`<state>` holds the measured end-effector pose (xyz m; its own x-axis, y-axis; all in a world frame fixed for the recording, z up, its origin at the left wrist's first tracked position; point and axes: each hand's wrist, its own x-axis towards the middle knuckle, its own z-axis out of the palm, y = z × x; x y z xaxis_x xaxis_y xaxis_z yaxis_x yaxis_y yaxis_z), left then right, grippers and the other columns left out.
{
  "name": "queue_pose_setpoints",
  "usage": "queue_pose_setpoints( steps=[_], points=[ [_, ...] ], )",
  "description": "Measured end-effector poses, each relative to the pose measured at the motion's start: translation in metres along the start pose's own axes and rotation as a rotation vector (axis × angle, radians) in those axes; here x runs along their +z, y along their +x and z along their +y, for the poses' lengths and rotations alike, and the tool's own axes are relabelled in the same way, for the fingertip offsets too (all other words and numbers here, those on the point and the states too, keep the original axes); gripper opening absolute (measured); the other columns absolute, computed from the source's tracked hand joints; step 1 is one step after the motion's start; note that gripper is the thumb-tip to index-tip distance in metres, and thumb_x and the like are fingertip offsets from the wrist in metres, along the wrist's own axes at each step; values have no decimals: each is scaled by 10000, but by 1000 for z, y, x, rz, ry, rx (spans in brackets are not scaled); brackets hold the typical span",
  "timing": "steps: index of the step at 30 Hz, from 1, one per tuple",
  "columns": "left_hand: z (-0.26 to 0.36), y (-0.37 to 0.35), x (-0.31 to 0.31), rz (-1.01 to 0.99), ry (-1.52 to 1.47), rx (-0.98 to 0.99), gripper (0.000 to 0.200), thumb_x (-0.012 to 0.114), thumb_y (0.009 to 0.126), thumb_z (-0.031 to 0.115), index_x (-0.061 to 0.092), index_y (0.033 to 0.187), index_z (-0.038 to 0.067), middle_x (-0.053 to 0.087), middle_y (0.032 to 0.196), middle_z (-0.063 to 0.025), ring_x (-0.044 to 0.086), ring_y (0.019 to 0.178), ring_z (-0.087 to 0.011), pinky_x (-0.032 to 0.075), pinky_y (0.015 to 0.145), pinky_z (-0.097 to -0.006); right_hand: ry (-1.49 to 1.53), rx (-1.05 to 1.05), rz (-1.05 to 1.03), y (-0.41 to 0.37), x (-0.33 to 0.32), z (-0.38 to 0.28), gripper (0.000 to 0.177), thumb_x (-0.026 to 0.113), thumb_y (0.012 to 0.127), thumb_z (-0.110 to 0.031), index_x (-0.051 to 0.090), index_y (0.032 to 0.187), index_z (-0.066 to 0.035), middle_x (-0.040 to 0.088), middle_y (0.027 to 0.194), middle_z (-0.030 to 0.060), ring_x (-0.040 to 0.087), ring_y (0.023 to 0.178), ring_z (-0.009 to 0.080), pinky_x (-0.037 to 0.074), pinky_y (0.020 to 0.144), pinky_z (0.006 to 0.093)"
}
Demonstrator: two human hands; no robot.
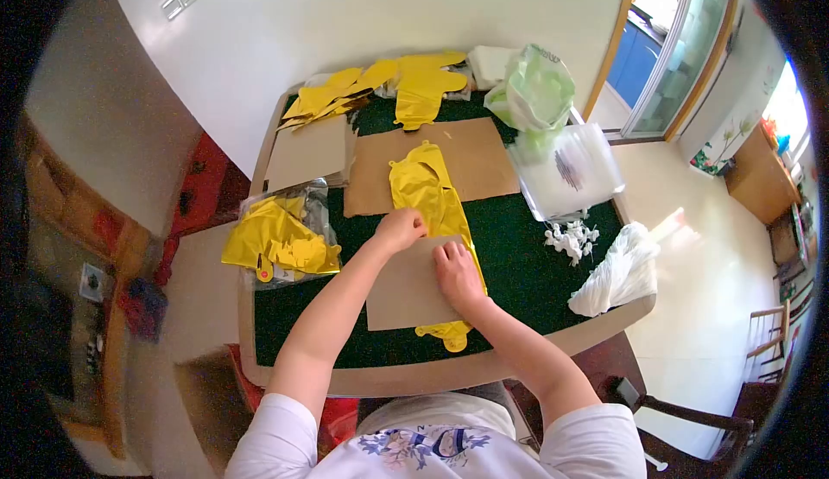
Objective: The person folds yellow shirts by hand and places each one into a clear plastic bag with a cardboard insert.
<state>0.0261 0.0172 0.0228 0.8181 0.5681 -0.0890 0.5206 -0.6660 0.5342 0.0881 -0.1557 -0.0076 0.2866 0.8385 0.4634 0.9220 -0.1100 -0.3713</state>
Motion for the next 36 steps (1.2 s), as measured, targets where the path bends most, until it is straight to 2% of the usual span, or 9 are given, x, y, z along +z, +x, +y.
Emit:
queue_pose_setpoints(
  steps=[4, 7, 10, 13, 16, 19, 26, 29, 36],
  points=[
    [8, -5, -9, -115, 66, -9, 151, 677, 757, 202, 687, 823, 67, 690, 843, -125, 663, 814, -289, 515, 730, -397, -6, 1, -4, -1, -3, -3, 119, 531, 818, -76, 509, 930, -41, 511, 921, 155, 517, 906, 340, 438, 805, 434],
    [2, -2, -5, -107, 32, 46, 129, 642, 768, 187, 696, 799, 74, 690, 856, -138, 664, 859, -314, 529, 768, -414, 6, 15, -23, 1, -7, -7, 133, 545, 811, -80, 509, 932, -38, 514, 929, 156, 515, 909, 340, 436, 810, 437],
    [-4, 1, 2, -93, 14, 34, 142, 631, 782, 186, 696, 843, 76, 686, 892, -156, 661, 869, -323, 524, 773, -429, 8, 12, -42, 1, -5, -4, 148, 554, 805, -81, 511, 939, -34, 515, 936, 158, 513, 916, 342, 435, 818, 435],
    [-13, 3, 12, 96, 19, -13, 185, 630, 829, 211, 639, 873, 32, 682, 807, -132, 663, 806, -267, 512, 722, -384, -9, 4, -29, 0, -4, -3, 156, 551, 803, -75, 513, 947, -31, 516, 944, 159, 514, 920, 339, 436, 824, 431],
    [-28, 6, 7, 206, -324, -150, 165, 596, 870, 176, 590, 883, 11, 682, 793, -119, 665, 770, -229, 509, 699, -352, -10, -5, -8, 0, -4, -4, 154, 546, 802, -68, 513, 948, -31, 516, 953, 156, 515, 923, 335, 436, 829, 427],
    [-35, 2, -7, 412, -356, -120, 149, 582, 889, 151, 551, 872, 6, 677, 761, -96, 659, 712, -203, 505, 664, -328, -17, -1, -26, 1, -9, -6, 155, 531, 810, -62, 515, 961, -30, 513, 951, 154, 514, 926, 333, 435, 832, 423],
    [-6, -2, -5, 70, -198, 122, 137, 661, 767, 140, 705, 805, 16, 686, 768, -144, 667, 729, -270, 514, 692, -356, -11, 12, -46, 2, -8, -6, 143, 504, 826, -65, 520, 964, -28, 509, 940, 152, 515, 932, 329, 435, 830, 416],
    [-3, 1, -4, 31, 7, 18, 141, 669, 750, 151, 715, 803, 29, 690, 791, -141, 666, 753, -299, 519, 707, -382, -14, 16, -57, 1, -9, -5, 151, 511, 822, -70, 523, 966, -30, 510, 944, 151, 515, 933, 328, 435, 829, 417],
    [-9, -7, -17, -100, 80, 64, 127, 677, 743, 141, 708, 808, 36, 685, 815, -152, 664, 805, -309, 518, 732, -402, -5, 41, -73, 1, -6, -6, 173, 516, 817, -77, 531, 983, -32, 515, 960, 149, 514, 947, 325, 431, 844, 422]
  ],
)
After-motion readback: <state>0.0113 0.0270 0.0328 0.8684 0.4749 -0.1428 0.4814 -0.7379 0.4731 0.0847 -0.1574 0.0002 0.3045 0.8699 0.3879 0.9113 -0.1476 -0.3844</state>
